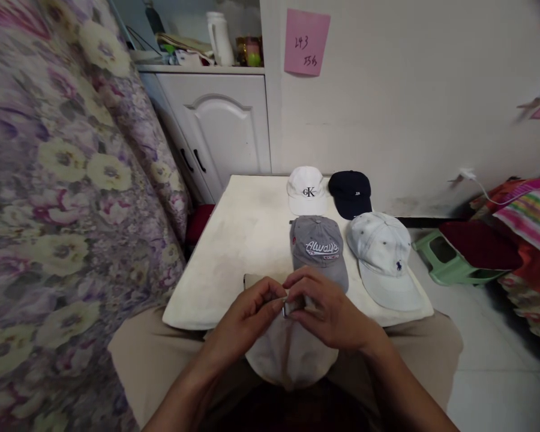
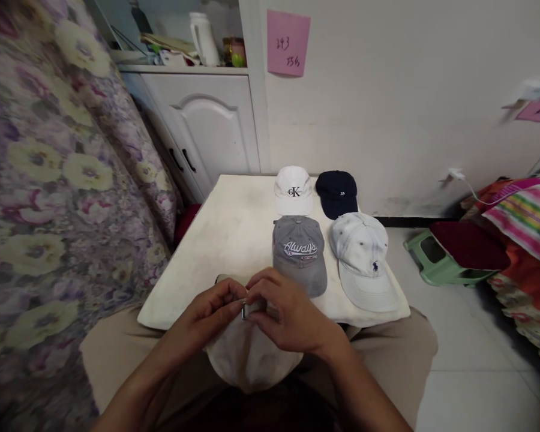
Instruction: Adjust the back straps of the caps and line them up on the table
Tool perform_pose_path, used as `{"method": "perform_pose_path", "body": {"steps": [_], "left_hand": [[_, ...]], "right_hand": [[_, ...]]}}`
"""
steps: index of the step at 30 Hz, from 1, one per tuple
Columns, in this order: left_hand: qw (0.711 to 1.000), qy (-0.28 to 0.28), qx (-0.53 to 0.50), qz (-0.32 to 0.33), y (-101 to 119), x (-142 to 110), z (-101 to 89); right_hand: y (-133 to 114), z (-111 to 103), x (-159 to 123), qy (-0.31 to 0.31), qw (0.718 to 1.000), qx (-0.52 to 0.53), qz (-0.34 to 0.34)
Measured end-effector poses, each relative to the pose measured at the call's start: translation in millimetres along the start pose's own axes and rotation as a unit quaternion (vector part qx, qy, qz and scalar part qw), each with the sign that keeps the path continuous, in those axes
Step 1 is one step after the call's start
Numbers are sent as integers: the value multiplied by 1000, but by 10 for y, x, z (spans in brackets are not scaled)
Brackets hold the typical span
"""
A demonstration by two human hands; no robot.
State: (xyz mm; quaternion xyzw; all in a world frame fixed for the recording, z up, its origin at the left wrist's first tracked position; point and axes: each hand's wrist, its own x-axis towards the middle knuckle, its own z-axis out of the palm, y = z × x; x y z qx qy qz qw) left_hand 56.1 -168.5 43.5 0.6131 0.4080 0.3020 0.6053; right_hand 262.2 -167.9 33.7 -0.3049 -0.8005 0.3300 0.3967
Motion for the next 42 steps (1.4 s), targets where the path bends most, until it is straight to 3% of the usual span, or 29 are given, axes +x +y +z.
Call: {"method": "perform_pose_path", "body": {"steps": [5, 11, 15, 20, 24, 28, 34, 39, 42], "left_hand": [[1000, -1, -16, -3, -7, -27, 7], [995, 19, 93, 31, 50, -44, 32], [991, 21, 124, 49, 59, -44, 37], [995, 8, 87, 49, 46, -39, 20], [998, -4, 47, 52, 44, -26, 11], [998, 3, 32, 47, 5, -20, -6], [994, 30, 93, 39, -27, -26, -15], [993, 22, 107, 47, -3, -30, 12], [996, 7, 77, 42, 13, -32, 16]], "right_hand": [[-38, -8, 70, -21, 997, 17, 72], [5, -18, 70, -52, 988, 57, 136], [-1, -37, 77, -67, 987, 75, 128], [33, -82, 101, -86, 985, 127, 84], [227, -9, 88, -118, 956, 258, 79], [368, 121, 59, -100, 915, 376, 107], [193, 99, 77, -51, 977, 189, 88], [97, 51, 78, -44, 987, 133, 77], [171, 45, 61, -63, 979, 183, 67]]}}
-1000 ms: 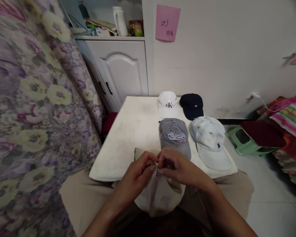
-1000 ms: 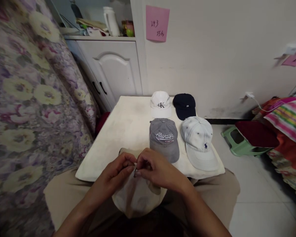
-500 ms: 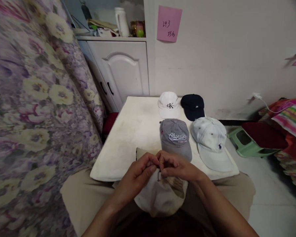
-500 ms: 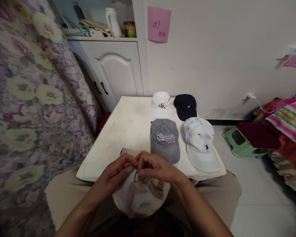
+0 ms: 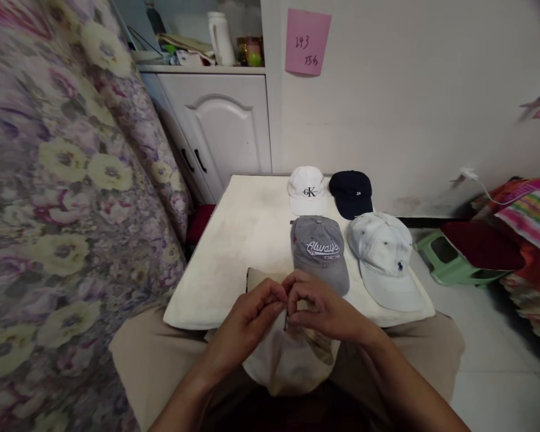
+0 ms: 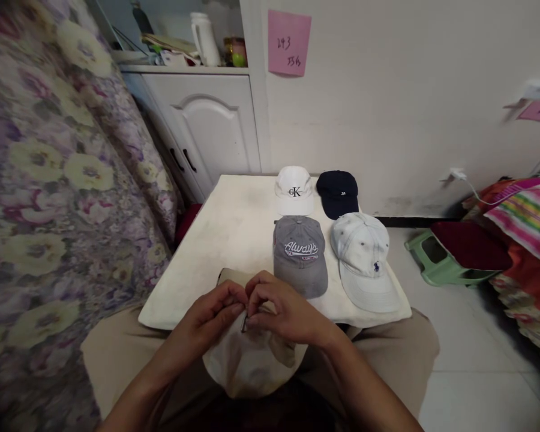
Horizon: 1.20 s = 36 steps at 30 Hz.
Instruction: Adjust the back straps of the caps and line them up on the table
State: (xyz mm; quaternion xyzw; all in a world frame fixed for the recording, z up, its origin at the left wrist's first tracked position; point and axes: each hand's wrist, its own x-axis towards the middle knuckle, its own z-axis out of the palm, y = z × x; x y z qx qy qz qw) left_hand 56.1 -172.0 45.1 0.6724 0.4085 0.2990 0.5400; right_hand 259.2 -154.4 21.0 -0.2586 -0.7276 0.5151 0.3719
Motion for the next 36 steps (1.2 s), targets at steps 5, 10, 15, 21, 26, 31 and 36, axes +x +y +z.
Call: {"method": "perform_pose_path", "body": {"steps": [5, 10, 15, 21, 26, 31, 36], "left_hand": [[1000, -10, -28, 6, 47, 18, -10], [1000, 12, -24, -8, 5, 33, -20], [1000, 22, -7, -20, -56, 24, -31], [1000, 1, -27, -16, -28, 19, -33], [998, -20, -49, -19, -19, 22, -17], [996, -31, -68, -52, -57, 37, -3], [999, 34, 3, -32, -47, 42, -21]], "right_hand": [[288, 28, 3, -33, 970, 240, 22], [406, 120, -3, -3, 954, 297, 34], [202, 87, -35, 36, 996, 80, -10], [218, 115, -47, 48, 980, 193, 8], [318, 183, -47, 75, 943, 320, 51], [237, 124, -83, 59, 974, 217, 26], [37, 91, -154, 127, 991, -33, -36]]}}
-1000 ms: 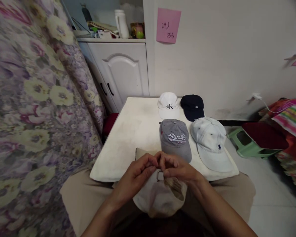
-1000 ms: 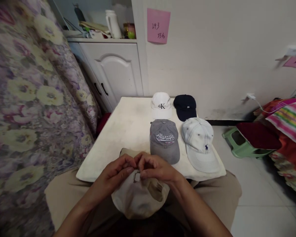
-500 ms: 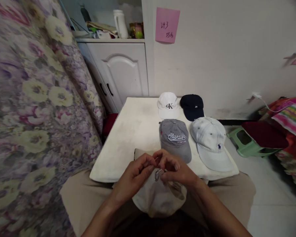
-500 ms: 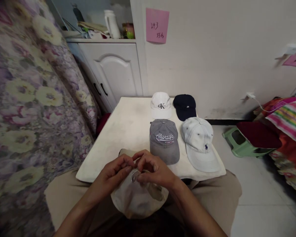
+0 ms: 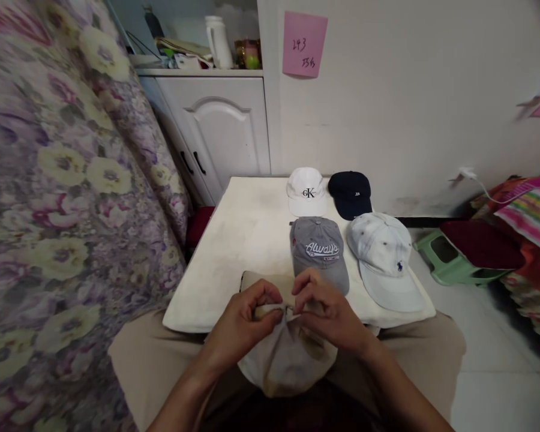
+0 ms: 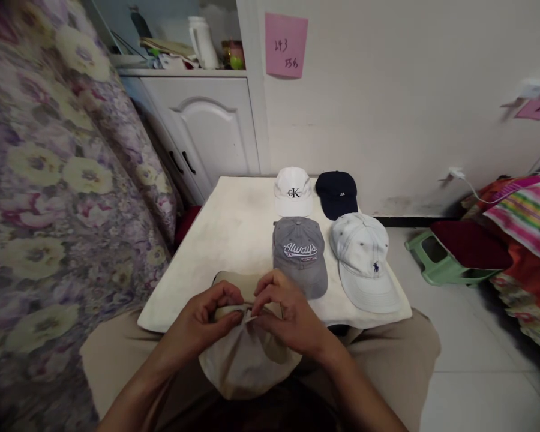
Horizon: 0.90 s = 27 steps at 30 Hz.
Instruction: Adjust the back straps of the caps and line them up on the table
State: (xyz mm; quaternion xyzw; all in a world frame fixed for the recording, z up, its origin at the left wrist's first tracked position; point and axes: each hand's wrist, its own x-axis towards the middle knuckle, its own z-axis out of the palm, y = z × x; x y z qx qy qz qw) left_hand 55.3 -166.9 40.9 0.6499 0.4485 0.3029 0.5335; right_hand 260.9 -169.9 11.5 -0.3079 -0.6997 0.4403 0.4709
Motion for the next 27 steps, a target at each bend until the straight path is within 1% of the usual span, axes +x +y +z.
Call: {"method": "perform_pose_path", "body": {"steps": [2, 5, 7, 10, 13, 16, 18, 22, 25, 27], "left_hand": [[999, 25, 40, 14, 3, -6, 10], [996, 44, 70, 23, -13, -16, 45], [996, 46, 73, 24, -29, -21, 67], [997, 39, 63, 25, -41, -22, 72], [999, 26, 12, 18, -25, -20, 46], [999, 15, -46, -1, 3, -18, 7], [997, 12, -75, -12, 19, -14, -14], [996, 5, -89, -10, 35, 4, -29], [995, 2, -104, -5, 24, 15, -32], [993, -7, -120, -6, 5, 15, -44]], "right_hand": [[-66, 26, -35, 6, 998, -55, -21], [-113, 97, -85, -25, 995, -91, -28], [-114, 143, -105, -34, 993, -107, -29], [-95, 179, -112, -16, 993, -115, -34], [-76, 167, -111, -4, 996, -82, -35], [-55, 127, -119, 9, 999, -13, -50], [-31, 101, -130, 24, 998, 24, -49], [30, 79, -154, 37, 998, 48, -35], [57, 64, -155, 70, 995, 62, -19], [53, 42, -144, 71, 996, 55, -5]]}}
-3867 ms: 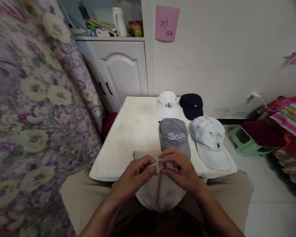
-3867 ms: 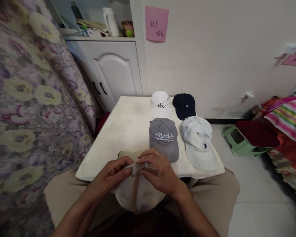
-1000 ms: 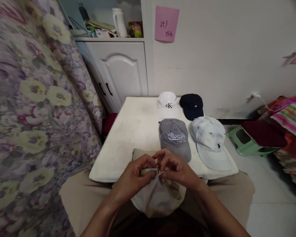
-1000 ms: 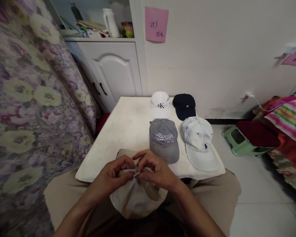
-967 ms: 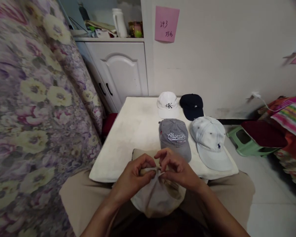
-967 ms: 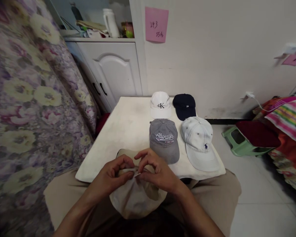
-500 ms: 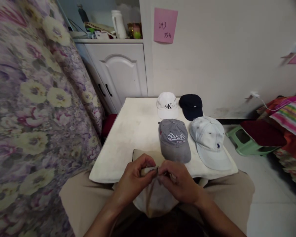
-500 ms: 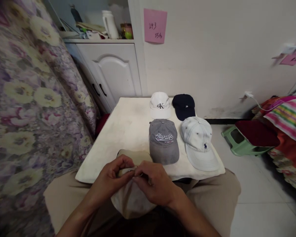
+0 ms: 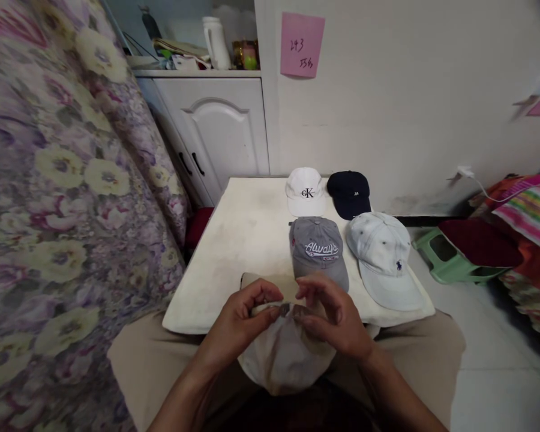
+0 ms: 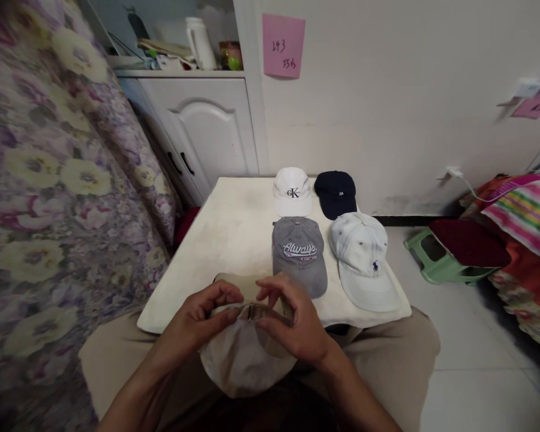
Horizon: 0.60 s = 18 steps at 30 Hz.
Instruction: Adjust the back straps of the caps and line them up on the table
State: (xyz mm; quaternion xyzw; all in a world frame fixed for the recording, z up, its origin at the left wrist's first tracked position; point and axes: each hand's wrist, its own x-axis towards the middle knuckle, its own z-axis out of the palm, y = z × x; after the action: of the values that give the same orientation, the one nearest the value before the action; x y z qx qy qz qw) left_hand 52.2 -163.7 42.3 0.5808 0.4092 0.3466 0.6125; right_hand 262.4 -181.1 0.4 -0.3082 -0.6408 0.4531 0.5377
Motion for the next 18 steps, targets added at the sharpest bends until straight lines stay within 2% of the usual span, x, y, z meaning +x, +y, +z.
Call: {"method": "perform_pose_path", "body": {"steps": [3, 6, 9, 12, 14, 18], "left_hand": [[999, -25, -21, -7, -18, -14, -35], [999, -43, -26, -11, -1, -42, -55], [997, -41, 61, 12, 56, -82, -48], [976, -33, 210, 43, 110, -136, -26], [963, -34, 263, 46, 122, -163, -9], [971, -79, 226, 17, 87, -145, 7]], "right_hand": [[-24, -22, 29, -42, 998, -8, 38], [-29, -3, 41, -91, 985, 50, 134], [-13, 41, 38, -112, 970, 95, 192], [-7, 84, 48, -103, 972, 94, 190], [-10, 108, 60, -95, 977, 81, 175], [-14, 139, 72, -84, 983, 51, 153]]}}
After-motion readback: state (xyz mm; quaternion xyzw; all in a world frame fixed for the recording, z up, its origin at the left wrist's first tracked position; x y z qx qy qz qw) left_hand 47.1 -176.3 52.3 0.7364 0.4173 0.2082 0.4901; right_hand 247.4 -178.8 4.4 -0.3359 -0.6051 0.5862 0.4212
